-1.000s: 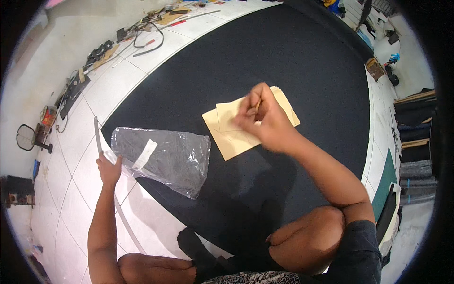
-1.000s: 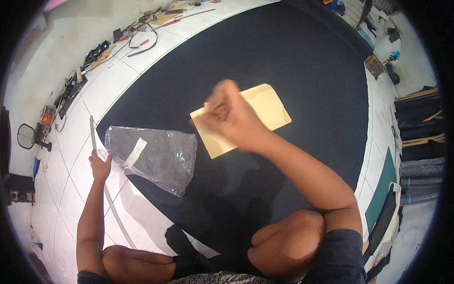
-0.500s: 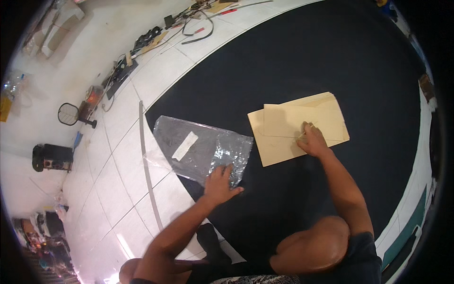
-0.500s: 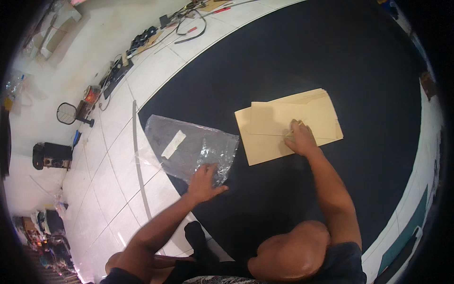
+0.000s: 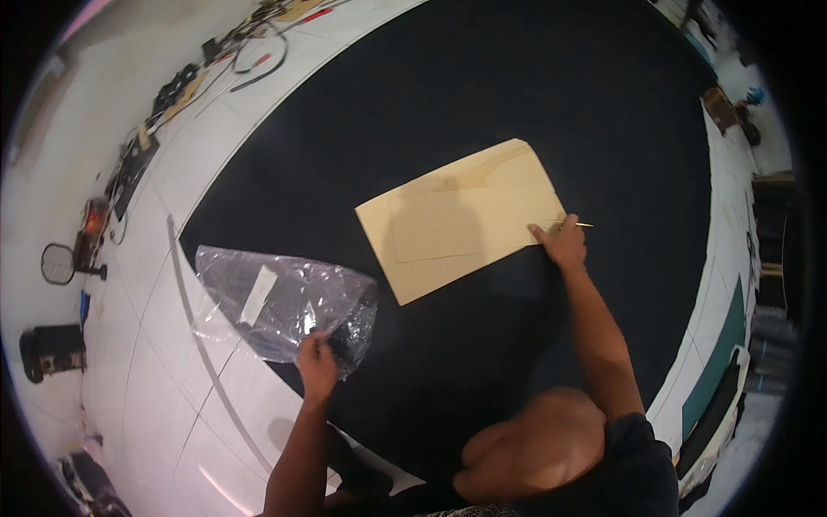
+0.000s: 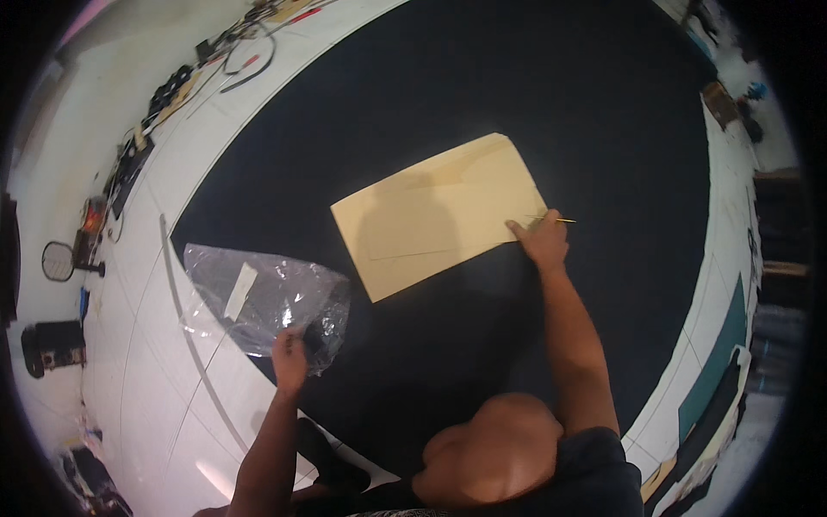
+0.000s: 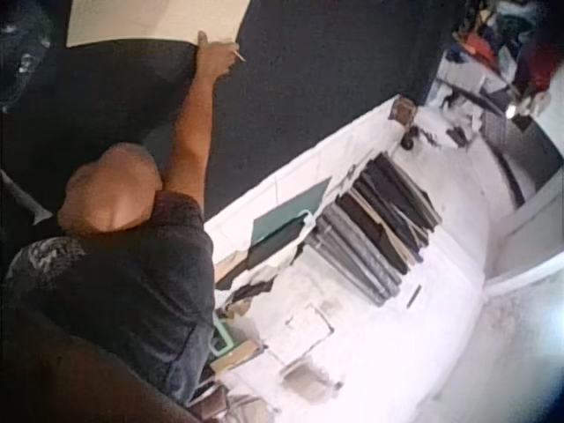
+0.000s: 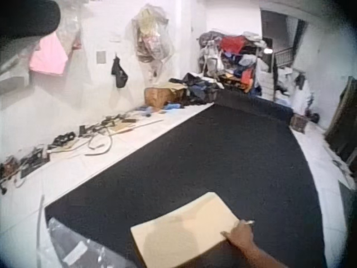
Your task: The person measures a piece of black material on the floor using a metal ruler and a pencil, removes paper templates from a plastic bag, and traces a template onto the material with a pencil.
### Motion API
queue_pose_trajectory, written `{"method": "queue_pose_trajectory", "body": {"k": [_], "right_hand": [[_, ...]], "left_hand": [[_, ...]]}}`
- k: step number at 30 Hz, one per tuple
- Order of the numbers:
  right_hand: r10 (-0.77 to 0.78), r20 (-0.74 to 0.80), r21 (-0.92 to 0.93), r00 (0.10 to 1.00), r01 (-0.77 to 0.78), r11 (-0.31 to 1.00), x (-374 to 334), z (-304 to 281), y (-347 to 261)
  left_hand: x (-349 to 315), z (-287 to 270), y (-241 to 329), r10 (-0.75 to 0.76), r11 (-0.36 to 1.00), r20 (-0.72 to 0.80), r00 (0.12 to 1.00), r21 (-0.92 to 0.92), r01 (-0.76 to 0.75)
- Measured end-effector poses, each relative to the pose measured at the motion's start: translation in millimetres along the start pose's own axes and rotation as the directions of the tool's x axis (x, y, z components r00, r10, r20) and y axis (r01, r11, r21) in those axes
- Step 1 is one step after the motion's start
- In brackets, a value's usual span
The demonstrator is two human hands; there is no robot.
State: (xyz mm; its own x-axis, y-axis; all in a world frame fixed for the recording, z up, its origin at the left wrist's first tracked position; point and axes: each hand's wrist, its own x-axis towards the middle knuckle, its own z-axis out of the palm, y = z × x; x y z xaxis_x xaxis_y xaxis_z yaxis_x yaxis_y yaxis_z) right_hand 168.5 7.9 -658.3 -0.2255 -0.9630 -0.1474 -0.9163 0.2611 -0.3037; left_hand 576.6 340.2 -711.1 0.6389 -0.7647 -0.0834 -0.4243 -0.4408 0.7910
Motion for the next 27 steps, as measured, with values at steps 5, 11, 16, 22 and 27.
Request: {"method": "queue_pose_trajectory", "body": {"k": [5, 11, 16, 22, 27], "right_hand": [[0.014, -0.004, -0.01, 1.0, -0.014, 1.0, 3.2, 22.3, 50.2], [-0.05, -0.001, 0.05, 0.999, 0.05, 0.998, 6.5, 27.1, 38.2], [0.052, 0.003, 0.19, 0.999, -0.051, 0.98, 10.4, 28.6, 36.0], [0.027, 0.518, 0.745, 0.855, -0.466, 0.477, -19.3, 13.6, 47.3], [-0.059, 0.43, 0.835, 0.901, -0.372, 0.406, -62.4, 20.4, 75.7]], "left_hand": [[12.6, 2.8, 26.7, -0.14, 0.98, -0.051, 0.989, -0.15, 0.131], [19.3, -3.0, 48.9, -0.181, 0.981, 0.038, 0.983, -0.066, 0.183], [18.6, 4.1, 45.2, -0.121, 0.969, 0.02, 0.992, -0.216, 0.123], [21.1, -2.4, 42.7, -0.167, 0.945, 0.041, 0.985, -0.279, 0.172], [29.3, 5.2, 37.1, -0.229, 0.881, 0.118, 0.966, -0.398, 0.257]]}}
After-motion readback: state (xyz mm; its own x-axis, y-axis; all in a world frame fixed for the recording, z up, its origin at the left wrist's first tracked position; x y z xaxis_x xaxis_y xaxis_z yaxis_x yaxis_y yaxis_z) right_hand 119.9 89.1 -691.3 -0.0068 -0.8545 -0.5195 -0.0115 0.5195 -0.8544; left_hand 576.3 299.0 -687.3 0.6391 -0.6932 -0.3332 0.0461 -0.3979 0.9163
